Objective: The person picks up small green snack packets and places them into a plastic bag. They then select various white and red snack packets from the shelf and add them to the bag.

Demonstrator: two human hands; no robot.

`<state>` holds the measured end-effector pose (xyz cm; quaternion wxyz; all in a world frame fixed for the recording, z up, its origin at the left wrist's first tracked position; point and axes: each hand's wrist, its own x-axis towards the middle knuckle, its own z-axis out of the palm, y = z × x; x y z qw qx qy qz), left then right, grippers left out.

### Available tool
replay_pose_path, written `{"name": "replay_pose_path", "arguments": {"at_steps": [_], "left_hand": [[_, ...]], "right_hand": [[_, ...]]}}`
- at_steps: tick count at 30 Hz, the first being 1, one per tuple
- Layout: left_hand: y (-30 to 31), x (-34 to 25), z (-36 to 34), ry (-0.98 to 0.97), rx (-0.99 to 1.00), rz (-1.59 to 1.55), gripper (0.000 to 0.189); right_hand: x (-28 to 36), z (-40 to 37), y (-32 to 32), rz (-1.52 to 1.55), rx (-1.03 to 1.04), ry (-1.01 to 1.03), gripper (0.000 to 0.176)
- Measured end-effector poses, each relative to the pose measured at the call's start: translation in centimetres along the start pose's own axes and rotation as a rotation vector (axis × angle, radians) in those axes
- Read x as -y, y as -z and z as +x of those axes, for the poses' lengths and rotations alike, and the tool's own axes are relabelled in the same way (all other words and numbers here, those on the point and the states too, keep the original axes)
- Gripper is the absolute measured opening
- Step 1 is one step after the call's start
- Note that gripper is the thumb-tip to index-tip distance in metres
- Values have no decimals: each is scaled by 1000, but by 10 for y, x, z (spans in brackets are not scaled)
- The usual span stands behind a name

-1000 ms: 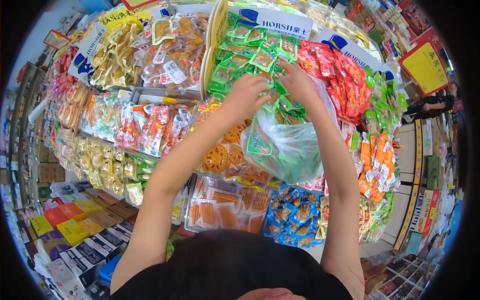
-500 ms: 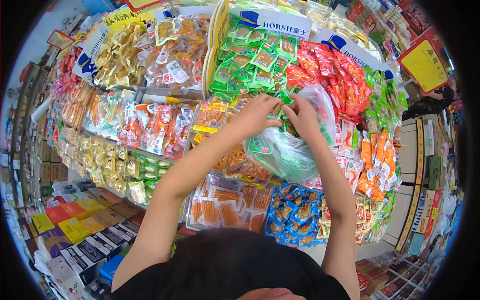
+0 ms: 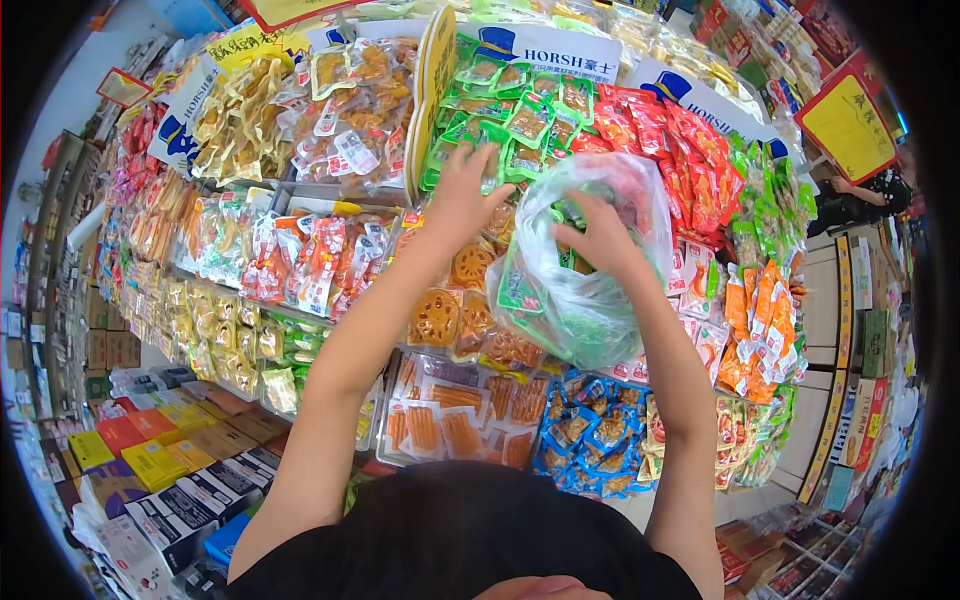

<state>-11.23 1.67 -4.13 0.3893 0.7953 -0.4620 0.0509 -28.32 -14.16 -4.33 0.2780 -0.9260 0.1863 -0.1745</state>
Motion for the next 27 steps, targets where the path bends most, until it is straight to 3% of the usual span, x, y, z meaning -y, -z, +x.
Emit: {"name": "replay_pose_path", "arguments": {"at_steps": [2, 6, 7, 9, 13, 15, 20, 22, 27], "left_hand": [[-5, 8, -4, 5, 102, 149, 65], [-9, 1, -10, -25, 152, 158, 64], [-9, 0, -9, -48, 146, 182, 64], [-4, -6, -11, -33, 144, 226, 62], [2, -9, -16, -56, 75, 217, 58], [4, -15, -19, -82, 89, 102, 53], [-18, -38, -40, -124, 234, -204, 47], [-21, -46, -46, -10, 434, -257, 51], [-20, -57, -51, 4, 479, -347, 43]], "right_hand": [[14, -7, 4, -207, 203, -30, 58], [23, -7, 14, -84, 352, -96, 55], [21, -10, 14, -88, 352, -96, 55], [15, -21, 12, -261, 216, 109, 50], [11, -37, 18, -250, 99, 157, 42], [19, -37, 26, -195, 227, 85, 36], [27, -32, 36, -157, 206, -30, 33], [29, -29, 43, -144, 214, -61, 31], [18, -13, 75, 143, 161, -156, 27]]}}
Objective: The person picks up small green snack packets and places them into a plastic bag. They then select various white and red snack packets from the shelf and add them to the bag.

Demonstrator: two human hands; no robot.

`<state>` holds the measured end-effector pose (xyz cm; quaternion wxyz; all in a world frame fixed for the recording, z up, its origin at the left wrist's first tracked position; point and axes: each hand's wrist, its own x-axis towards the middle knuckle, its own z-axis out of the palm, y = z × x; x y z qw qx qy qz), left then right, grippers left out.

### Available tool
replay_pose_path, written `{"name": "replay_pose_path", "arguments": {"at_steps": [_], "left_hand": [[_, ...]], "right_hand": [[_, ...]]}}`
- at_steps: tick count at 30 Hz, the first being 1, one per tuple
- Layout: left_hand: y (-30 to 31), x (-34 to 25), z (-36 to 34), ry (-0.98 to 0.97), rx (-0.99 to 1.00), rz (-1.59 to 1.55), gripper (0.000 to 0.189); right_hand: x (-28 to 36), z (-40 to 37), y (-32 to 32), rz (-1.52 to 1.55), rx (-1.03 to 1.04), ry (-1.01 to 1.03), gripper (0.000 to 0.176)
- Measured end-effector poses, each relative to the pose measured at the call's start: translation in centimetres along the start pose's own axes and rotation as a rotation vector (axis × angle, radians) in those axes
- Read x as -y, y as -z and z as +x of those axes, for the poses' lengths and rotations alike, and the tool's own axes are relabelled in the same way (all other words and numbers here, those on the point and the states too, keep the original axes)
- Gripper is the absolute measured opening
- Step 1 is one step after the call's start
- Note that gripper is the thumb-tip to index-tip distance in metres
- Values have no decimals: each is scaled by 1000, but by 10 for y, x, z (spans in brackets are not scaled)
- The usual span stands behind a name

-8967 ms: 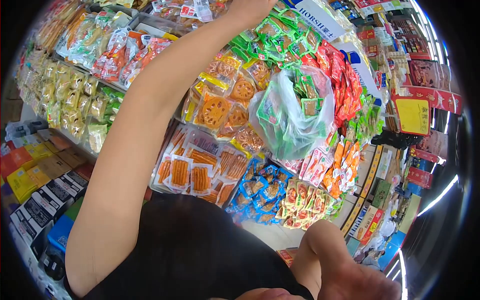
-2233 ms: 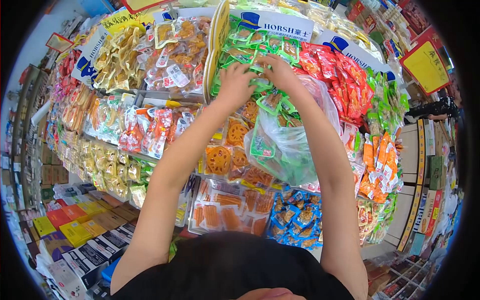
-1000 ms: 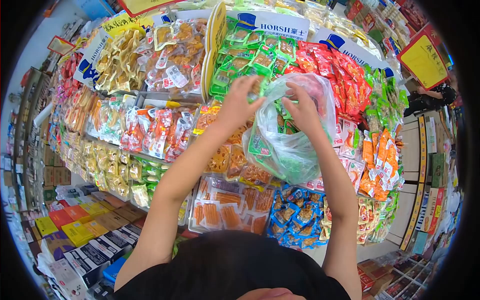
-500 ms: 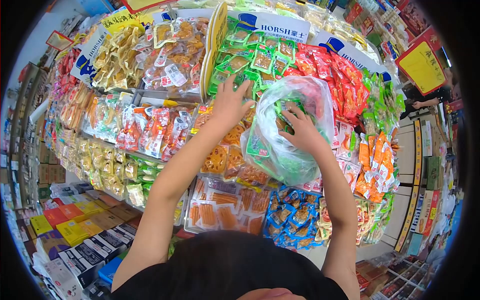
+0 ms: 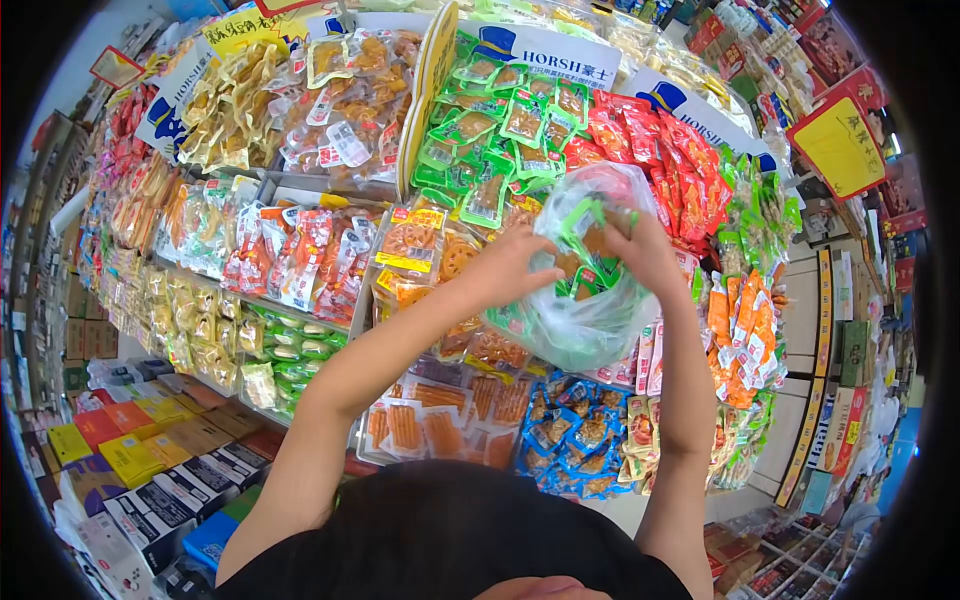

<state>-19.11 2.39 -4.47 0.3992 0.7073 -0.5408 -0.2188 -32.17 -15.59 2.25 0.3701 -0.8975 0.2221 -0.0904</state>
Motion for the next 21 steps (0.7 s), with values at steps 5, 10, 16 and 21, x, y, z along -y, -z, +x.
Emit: {"name": "replay_pose_path", "arguments": {"at_steps": [5, 10, 16, 21], "left_hand": [[-8, -15, -7, -17, 68, -29, 34], [-31, -14, -18, -82, 46, -45, 28], [-30, -16, -23, -60, -9, -144, 22], [-37, -9, -25, -85, -85, -195, 19]], "right_hand": [[6, 33, 23, 275, -88, -21, 18], [19, 79, -13, 435, -178, -32, 19], [-9, 119, -81, 614, -95, -269, 30], [-10, 110, -84, 570, -158, -233, 34]]}}
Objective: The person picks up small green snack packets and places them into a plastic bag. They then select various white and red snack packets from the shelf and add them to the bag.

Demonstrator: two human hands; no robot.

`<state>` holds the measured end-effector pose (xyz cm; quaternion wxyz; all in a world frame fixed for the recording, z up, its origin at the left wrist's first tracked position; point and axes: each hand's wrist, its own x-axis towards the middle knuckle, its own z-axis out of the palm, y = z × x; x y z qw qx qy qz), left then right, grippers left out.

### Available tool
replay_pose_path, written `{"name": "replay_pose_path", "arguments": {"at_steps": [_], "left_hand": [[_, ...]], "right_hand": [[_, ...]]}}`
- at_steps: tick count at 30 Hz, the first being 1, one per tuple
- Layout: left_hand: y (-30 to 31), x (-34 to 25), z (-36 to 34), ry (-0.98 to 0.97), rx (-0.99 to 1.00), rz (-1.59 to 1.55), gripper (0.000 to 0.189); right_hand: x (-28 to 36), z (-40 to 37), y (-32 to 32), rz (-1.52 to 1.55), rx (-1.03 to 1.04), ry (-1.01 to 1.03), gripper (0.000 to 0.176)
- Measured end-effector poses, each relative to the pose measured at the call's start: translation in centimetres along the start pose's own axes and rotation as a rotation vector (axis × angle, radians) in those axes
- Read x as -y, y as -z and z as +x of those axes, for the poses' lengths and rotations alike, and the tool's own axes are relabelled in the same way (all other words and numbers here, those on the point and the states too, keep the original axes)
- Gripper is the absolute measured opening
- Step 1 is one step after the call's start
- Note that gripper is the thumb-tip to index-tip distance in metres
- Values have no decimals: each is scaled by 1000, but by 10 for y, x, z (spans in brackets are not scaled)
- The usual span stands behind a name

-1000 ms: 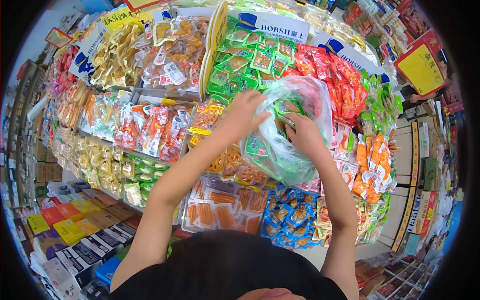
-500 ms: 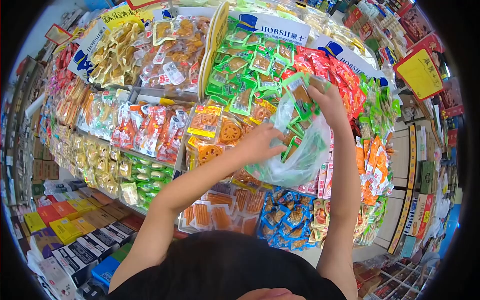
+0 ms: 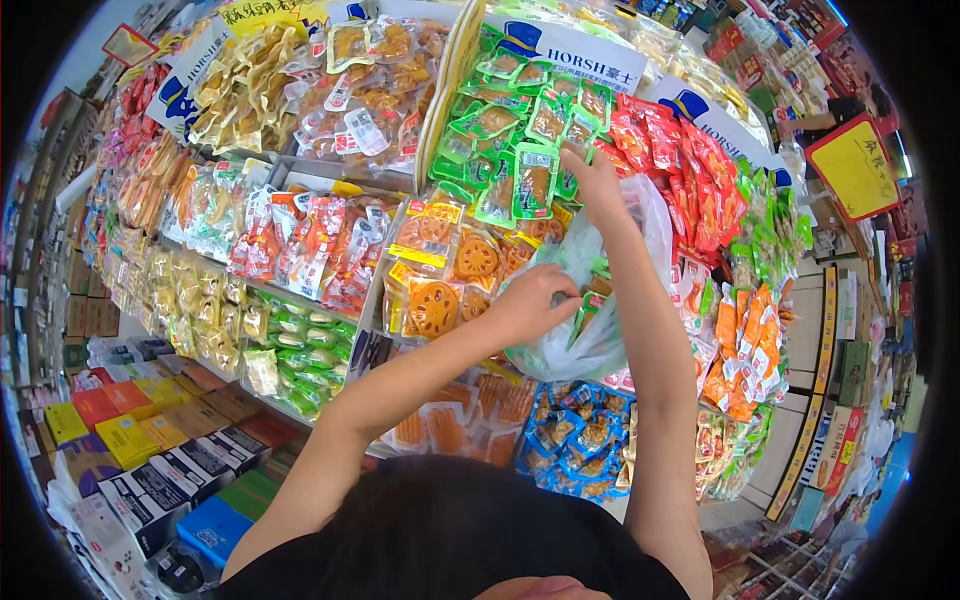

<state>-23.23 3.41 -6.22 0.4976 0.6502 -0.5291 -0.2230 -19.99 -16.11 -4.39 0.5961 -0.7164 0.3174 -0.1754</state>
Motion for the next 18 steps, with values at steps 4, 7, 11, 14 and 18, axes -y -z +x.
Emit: {"name": "replay_pose_path", "arguments": {"at_steps": [4, 7, 11, 14, 18], "left_hand": [[-1, 0, -3, 102, -32, -38, 19], [-1, -4, -5, 129, -75, -48, 18], [-1, -2, -7, 175, -145, -99, 18], [-4, -2, -8, 214, -185, -123, 17], [-11, 7, -11, 211, -313, -201, 18]], "right_hand": [[-1, 4, 12, -239, -58, 215, 58], [-4, -2, 26, -629, -201, 431, 50], [35, -62, 57, -431, 6, 301, 28], [30, -86, 80, -473, 430, 0, 29], [11, -109, 80, -708, 277, 308, 36]]}}
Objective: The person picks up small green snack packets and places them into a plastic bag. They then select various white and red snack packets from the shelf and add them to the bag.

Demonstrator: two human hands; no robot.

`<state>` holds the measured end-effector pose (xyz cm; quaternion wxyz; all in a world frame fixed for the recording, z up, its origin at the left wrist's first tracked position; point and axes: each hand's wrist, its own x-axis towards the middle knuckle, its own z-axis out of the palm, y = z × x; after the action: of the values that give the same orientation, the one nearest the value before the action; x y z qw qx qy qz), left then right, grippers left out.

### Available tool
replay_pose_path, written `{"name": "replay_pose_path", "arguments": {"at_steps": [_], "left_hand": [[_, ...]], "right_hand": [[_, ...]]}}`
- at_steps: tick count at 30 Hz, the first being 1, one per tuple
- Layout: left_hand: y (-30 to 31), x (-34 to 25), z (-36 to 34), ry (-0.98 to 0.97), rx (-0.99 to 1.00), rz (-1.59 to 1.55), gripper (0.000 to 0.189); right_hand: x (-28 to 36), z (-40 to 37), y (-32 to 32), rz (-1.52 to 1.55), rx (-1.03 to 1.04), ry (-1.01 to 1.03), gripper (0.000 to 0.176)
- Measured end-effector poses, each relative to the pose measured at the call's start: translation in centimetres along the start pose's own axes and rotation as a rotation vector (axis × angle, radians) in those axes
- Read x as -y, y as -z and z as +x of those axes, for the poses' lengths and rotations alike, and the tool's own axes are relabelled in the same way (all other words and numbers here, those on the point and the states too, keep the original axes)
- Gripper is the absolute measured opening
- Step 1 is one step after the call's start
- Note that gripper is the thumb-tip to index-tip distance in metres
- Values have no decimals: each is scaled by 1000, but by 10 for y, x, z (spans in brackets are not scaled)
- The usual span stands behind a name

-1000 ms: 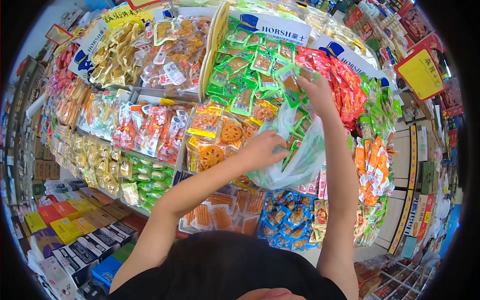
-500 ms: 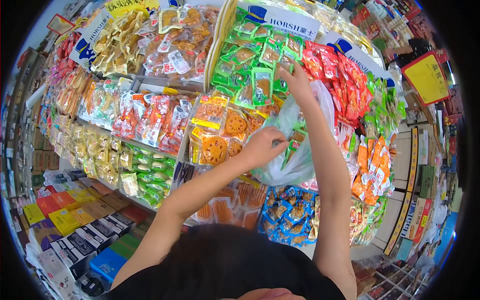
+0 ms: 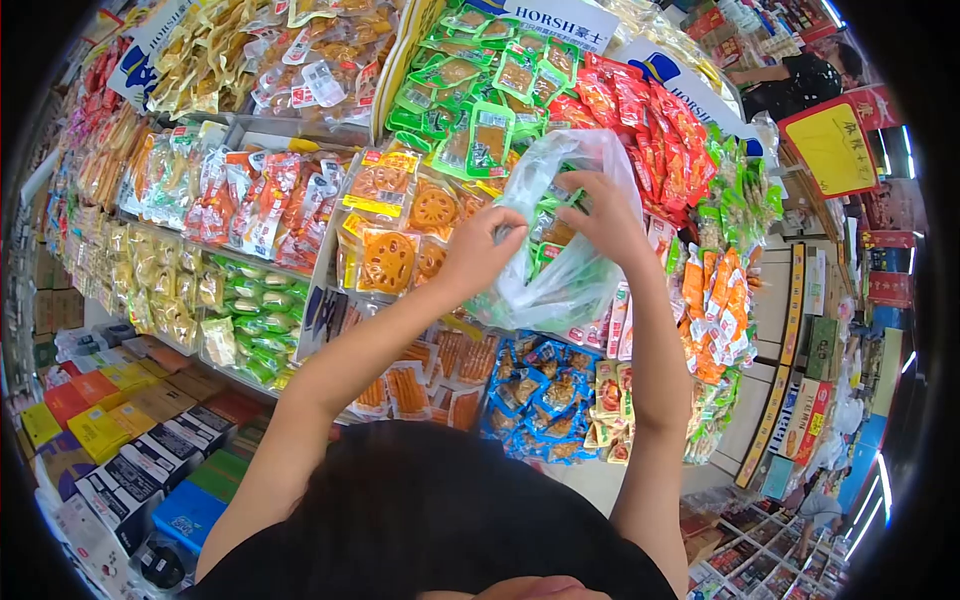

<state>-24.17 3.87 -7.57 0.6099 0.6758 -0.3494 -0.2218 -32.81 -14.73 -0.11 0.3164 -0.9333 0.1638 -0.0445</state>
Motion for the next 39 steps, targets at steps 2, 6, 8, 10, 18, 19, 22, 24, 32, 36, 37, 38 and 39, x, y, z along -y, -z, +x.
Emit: {"name": "replay_pose_path", "arguments": {"at_steps": [2, 6, 8, 10, 18, 19, 22, 24, 32, 36, 37, 38, 39], "left_hand": [[1, 1, -1, -10, -22, -14, 17], [2, -1, -2, -32, -39, -16, 18], [3, 0, -2, -59, -9, 72, 18], [2, 1, -2, -80, -50, 43, 18], [3, 9, -3, -64, -94, -31, 18], [3, 10, -4, -48, -83, -78, 17], [2, 11, -3, -28, -74, -131, 17], [1, 11, -2, -24, -74, -129, 17], [2, 13, -3, -60, -103, -138, 16], [4, 10, -3, -43, -69, -120, 17], [5, 10, -3, -40, -71, -125, 17], [5, 9, -4, -36, -72, -131, 17], [5, 9, -4, -34, -74, -135, 17]], "right_hand": [[-15, -2, -13, -194, -63, 136, 44], [-11, 6, -21, -362, -64, 48, 51], [-16, 10, -25, -483, -65, 83, 51], [-15, 16, -25, -524, -62, 167, 48], [22, 12, 3, -387, -131, 96, 27], [20, 12, 10, -361, -122, 27, 27], [16, 16, 32, 173, -138, 63, 29], [19, 29, 36, 398, -201, 28, 28], [9, 117, 19, 206, -341, 149, 29], [-24, 143, -2, -276, -385, 491, 41], [-30, 141, -4, -265, -261, 397, 44], [-36, 138, -6, -254, -138, 301, 47], [-34, 132, -5, -193, -167, 272, 44]]}}
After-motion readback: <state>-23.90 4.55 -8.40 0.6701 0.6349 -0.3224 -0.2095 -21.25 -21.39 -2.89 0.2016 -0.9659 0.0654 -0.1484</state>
